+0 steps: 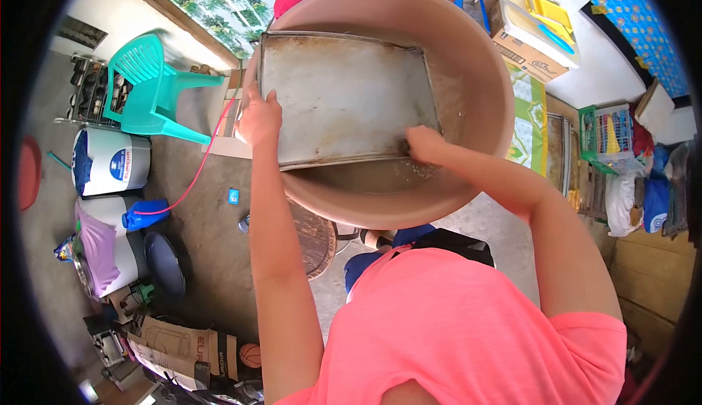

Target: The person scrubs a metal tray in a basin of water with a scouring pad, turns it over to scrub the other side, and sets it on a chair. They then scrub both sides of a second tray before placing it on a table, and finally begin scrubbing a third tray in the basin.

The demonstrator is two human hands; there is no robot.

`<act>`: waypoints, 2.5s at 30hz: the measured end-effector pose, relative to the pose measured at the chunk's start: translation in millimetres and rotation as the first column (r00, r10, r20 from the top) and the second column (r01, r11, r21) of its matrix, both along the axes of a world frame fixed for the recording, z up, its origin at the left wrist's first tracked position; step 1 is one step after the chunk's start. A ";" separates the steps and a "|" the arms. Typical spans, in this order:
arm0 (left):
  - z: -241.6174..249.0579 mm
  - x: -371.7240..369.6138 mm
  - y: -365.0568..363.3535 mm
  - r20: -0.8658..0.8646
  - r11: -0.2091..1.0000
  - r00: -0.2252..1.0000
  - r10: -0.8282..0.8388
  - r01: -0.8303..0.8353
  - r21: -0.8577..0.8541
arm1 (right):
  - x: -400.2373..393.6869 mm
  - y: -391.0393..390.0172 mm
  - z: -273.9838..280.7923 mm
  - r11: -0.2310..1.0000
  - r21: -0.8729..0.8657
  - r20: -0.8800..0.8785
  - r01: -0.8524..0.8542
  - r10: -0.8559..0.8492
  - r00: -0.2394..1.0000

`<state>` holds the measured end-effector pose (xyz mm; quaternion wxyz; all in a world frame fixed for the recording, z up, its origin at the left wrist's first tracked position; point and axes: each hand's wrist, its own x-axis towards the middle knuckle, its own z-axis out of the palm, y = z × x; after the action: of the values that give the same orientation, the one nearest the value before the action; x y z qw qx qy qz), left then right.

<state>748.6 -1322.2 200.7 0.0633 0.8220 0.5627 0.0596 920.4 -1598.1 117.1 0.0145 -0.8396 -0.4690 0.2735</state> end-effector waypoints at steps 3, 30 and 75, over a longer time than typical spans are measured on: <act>4.5 -6.0 9.7 0.033 0.994 0.997 -0.068 0.071 -0.081 | 32.6 -19.7 -37.5 0.979 -0.155 0.068 0.130 -0.121 0.990; -5.6 -14.5 9.0 0.044 0.984 0.987 -0.156 0.151 0.091 | 109.7 151.1 -52.3 0.669 0.714 0.079 0.206 -0.369 0.926; -7.3 -9.6 11.8 0.052 0.987 0.991 -0.121 0.115 0.108 | 140.4 42.7 -78.1 0.861 0.316 0.142 0.398 -0.458 0.878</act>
<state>738.9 -1310.4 193.4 0.0398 0.8540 0.5072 0.1092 1060.8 -1555.4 39.0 0.1423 -0.9368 -0.3022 0.1039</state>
